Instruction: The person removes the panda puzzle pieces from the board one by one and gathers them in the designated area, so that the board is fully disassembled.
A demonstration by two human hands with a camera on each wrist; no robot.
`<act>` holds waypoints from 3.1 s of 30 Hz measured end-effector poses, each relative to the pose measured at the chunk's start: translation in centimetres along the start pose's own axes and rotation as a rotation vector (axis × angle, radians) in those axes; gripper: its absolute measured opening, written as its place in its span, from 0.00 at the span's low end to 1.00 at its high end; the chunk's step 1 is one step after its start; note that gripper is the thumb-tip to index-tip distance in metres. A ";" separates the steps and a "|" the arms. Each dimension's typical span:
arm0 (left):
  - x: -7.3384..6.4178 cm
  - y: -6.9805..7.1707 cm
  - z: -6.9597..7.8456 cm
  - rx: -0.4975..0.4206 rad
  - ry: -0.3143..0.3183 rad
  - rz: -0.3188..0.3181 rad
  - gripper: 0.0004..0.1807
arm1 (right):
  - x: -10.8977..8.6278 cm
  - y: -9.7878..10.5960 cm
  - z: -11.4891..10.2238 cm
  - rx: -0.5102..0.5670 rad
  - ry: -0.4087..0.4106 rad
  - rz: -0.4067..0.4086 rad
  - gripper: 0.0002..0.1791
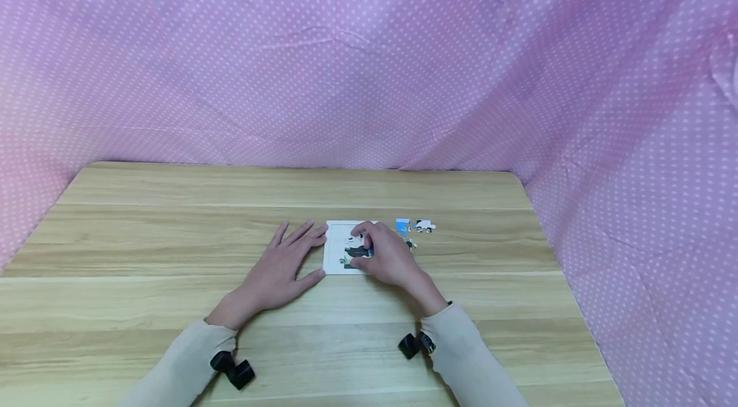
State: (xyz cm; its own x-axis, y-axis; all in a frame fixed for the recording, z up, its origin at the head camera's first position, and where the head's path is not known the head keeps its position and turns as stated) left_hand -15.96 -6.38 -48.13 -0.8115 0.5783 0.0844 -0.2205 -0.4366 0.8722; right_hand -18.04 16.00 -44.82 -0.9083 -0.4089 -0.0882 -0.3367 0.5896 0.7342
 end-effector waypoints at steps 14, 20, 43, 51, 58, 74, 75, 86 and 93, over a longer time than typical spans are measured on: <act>0.1 0.0 0.0 0.004 0.005 -0.002 0.37 | 0.3 -0.6 1.6 0.055 0.057 0.037 0.31; 0.1 -0.1 -0.2 0.007 0.002 0.003 0.37 | 1.7 -2.4 5.9 0.038 0.095 0.078 0.34; 0.1 0.0 -0.1 0.009 0.005 -0.003 0.37 | -0.1 -0.8 1.9 0.054 0.124 0.158 0.32; 0.1 0.0 -0.1 0.010 0.005 -0.006 0.37 | -0.5 -0.2 0.2 0.058 0.040 0.135 0.31; 0.1 0.0 -0.1 0.008 0.004 0.000 0.37 | -0.5 0.1 0.2 0.104 0.060 0.184 0.18; 0.0 0.0 0.0 0.005 0.005 -0.001 0.37 | -0.5 0.3 0.8 0.230 0.064 0.271 0.13; 0.0 0.0 0.0 0.006 0.005 -0.001 0.37 | -0.5 0.3 0.8 0.239 0.058 0.275 0.13; 0.1 -0.1 -0.1 0.000 -0.002 0.002 0.37 | -0.7 0.6 0.7 0.341 0.014 0.308 0.12; 0.0 -0.1 0.0 -0.004 -0.002 0.001 0.37 | -1.0 0.7 1.2 0.389 -0.041 0.330 0.07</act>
State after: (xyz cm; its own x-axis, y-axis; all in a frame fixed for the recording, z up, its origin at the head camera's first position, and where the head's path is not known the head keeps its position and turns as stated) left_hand -15.98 -6.39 -48.20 -0.8106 0.5793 0.0859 -0.2222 -0.4399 0.8701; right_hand -17.70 17.66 -45.01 -0.9882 -0.1342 0.0745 -0.0906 0.9018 0.4226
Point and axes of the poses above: each hand's wrist, its own x-axis towards the middle knuckle, its own y-axis out of the back of the hand, z = x × y, the point moved 5 cm from there along x, towards the middle knuckle, and after that the axes turned 4 degrees about -z, right-handed, at the moved point
